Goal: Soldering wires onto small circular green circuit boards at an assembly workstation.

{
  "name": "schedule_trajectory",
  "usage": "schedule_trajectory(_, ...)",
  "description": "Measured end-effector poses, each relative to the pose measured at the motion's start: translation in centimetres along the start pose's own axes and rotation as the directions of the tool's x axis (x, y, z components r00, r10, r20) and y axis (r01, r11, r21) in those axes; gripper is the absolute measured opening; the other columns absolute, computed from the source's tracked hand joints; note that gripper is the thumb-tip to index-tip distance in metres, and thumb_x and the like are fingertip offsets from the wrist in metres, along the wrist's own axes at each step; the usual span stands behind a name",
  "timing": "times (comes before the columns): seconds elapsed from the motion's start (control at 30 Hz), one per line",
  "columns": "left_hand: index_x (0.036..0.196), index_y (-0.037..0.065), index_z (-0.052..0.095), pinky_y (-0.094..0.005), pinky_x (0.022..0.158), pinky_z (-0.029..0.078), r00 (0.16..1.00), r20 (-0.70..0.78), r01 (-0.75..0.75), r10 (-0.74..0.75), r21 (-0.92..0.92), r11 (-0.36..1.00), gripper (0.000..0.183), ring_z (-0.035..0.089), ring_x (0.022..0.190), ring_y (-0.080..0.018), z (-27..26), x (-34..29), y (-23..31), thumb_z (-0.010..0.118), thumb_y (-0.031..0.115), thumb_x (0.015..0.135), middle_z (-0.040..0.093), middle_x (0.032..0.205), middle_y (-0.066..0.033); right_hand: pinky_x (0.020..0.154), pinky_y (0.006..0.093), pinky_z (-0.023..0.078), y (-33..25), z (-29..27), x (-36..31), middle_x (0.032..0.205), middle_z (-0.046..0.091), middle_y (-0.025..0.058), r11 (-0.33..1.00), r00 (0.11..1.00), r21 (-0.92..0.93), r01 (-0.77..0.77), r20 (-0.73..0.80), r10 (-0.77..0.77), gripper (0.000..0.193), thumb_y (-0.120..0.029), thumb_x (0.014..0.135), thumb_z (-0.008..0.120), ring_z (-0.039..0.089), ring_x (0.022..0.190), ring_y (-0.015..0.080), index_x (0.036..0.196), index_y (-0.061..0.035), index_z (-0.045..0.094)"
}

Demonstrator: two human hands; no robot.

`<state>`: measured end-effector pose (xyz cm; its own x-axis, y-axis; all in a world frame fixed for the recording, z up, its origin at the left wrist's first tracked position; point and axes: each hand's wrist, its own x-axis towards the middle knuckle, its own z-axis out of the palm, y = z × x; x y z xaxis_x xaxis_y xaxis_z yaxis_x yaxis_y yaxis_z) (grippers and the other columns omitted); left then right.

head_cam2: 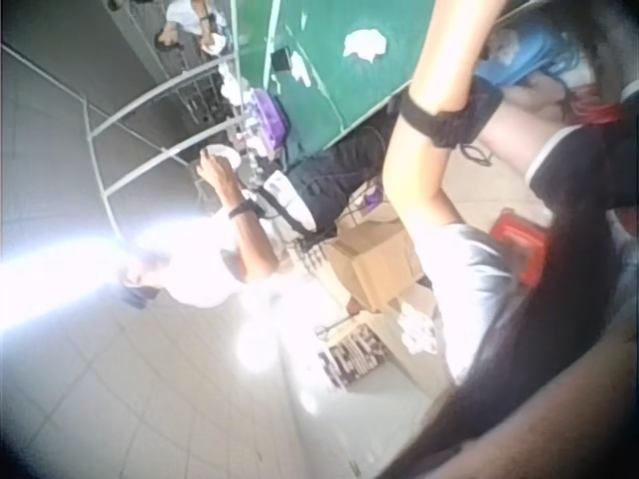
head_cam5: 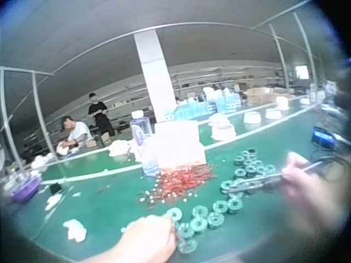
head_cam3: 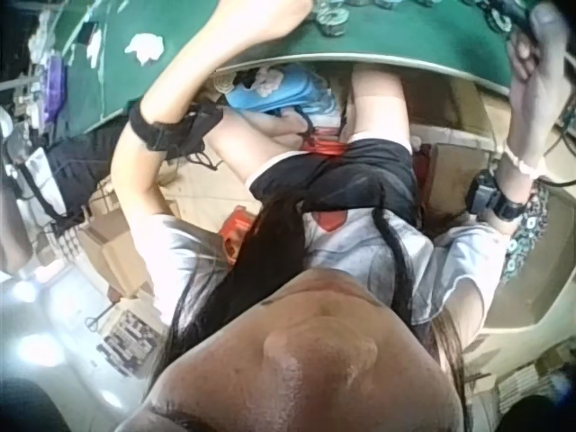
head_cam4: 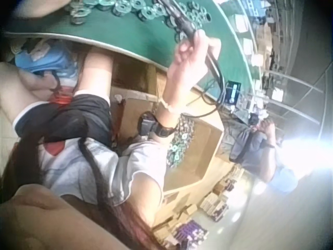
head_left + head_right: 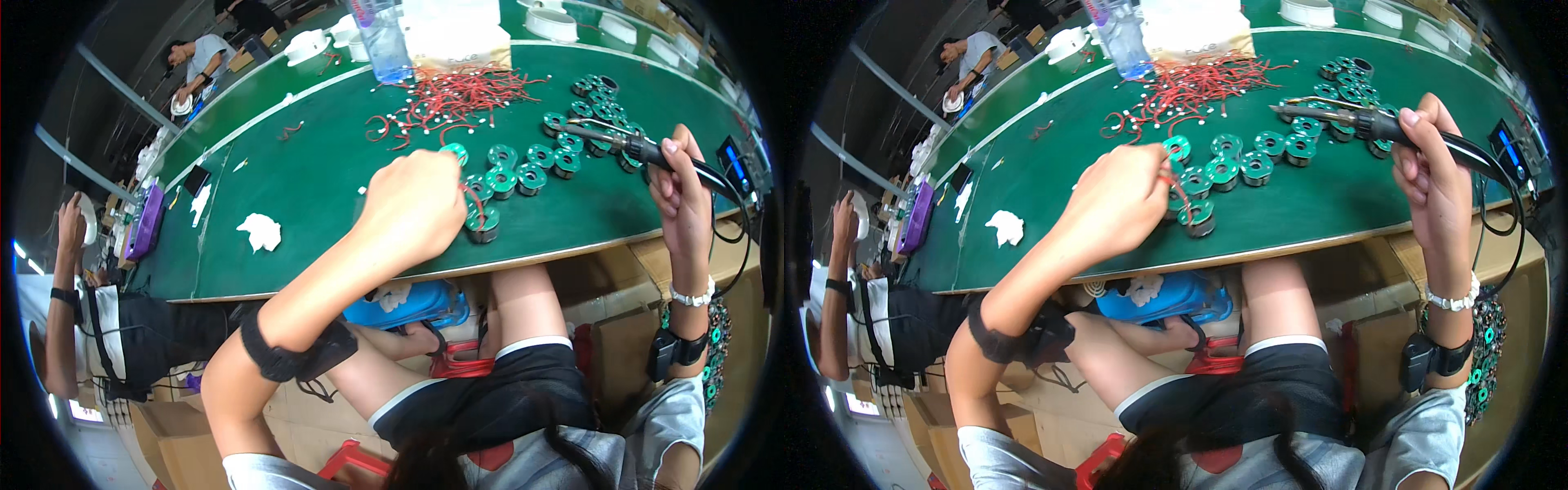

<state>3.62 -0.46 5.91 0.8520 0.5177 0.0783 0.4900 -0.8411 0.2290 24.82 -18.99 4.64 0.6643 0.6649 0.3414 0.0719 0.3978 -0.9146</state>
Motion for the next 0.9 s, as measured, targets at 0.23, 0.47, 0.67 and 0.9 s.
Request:
schedule_trajectory(0.23, 0.072, -0.010, 0.054, -0.0485, 0.073, 0.044, 0.996, -0.025, -0.090, 0.088, -0.110, 0.990, 0.025, 0.056, 0.080, -0.0438, 2.3, 7.9, 4.7, 0.044, 0.013, 0.073, 0.056, 0.079, -0.0309, 0.035, 0.0140, 0.017, -1.0, -0.9, 0.2, 0.054, 0.034, -0.0060, 0.993, 0.998, 0.094, 0.064, -0.016, -0.063, 0.022, -0.013, 0.087, 0.054, 0.025, 0.042, -0.0018, 0.071, -0.0118, 0.038)
schedule_trajectory(0.47, 0.085, -0.007, 0.062, -0.0452, 0.077, 0.047, 0.999, -0.027, -0.035, 0.029, -0.279, 0.960, 0.027, 0.059, 0.088, -0.0394, 5.5, 15.8, 7.6, 0.049, 0.014, 0.074, 0.060, 0.092, -0.0274, 0.034, 0.0138, 0.018, -2.2, -2.1, 0.5, 0.052, 0.036, -0.0052, 0.976, 0.989, 0.164, 0.141, -0.061, -0.133, 0.023, -0.014, 0.086, 0.055, 0.024, 0.040, -0.0013, 0.070, -0.0123, 0.038)
schedule_trajectory(0.67, 0.087, -0.003, 0.063, -0.0444, 0.077, 0.048, 0.997, -0.061, -0.060, 0.049, -0.183, 0.981, 0.027, 0.060, 0.090, -0.0375, 5.4, 18.2, 7.2, 0.051, 0.016, 0.073, 0.061, 0.093, -0.0244, 0.034, 0.0141, 0.019, -1.8, -2.5, 0.6, 0.051, 0.037, -0.0043, 0.973, 0.990, 0.183, 0.138, -0.068, -0.127, 0.024, -0.014, 0.086, 0.055, 0.024, 0.039, -0.0010, 0.068, -0.0122, 0.038)
schedule_trajectory(0.9, 0.081, -0.006, 0.060, -0.0455, 0.073, 0.046, 0.979, 0.009, -0.203, 0.203, 0.122, 0.972, 0.024, 0.059, 0.080, -0.0395, 1.6, 14.0, 4.1, 0.047, 0.012, 0.073, 0.058, 0.082, -0.0267, 0.034, 0.0139, 0.018, -1.9, -2.5, 0.7, 0.051, 0.037, -0.0036, 0.976, 0.988, 0.165, 0.144, -0.071, -0.134, 0.024, -0.014, 0.087, 0.053, 0.024, 0.039, -0.0010, 0.068, -0.0114, 0.039)
